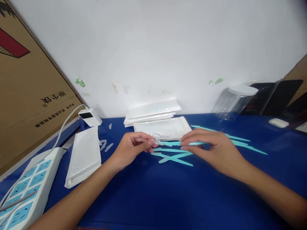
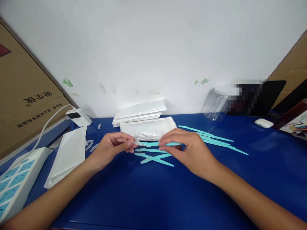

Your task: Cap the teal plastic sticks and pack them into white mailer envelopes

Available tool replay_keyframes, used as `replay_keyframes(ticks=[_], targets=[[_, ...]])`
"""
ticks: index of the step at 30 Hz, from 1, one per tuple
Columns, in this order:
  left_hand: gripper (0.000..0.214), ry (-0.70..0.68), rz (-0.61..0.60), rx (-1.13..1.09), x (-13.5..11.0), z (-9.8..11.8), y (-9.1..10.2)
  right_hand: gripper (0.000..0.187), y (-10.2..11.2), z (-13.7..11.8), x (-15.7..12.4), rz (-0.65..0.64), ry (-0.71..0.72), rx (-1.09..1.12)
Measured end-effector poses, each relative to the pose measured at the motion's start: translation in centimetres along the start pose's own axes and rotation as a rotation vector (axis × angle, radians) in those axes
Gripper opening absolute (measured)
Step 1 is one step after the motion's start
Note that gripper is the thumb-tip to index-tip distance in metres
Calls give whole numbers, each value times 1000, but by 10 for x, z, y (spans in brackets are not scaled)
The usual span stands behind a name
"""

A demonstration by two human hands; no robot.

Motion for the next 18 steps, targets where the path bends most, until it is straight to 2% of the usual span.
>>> replay_keyframes(ticks=[10, 18], targets=[[32, -22, 26, 45, 1, 0, 7, 11, 12, -4, 4, 54, 9, -47], [29, 35, -52, -27, -5, -6, -10, 12, -7, -9, 0, -23, 11, 17]])
Point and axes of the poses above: each hand's wrist, its own x-axis towards the middle knuckle, its own y-axis out of the back of the hand, z = x × y, the point moved 10 cm from there along x, towards the middle knuckle, and after that the axes turned 7 degrees about z, right-handed, at the moved point
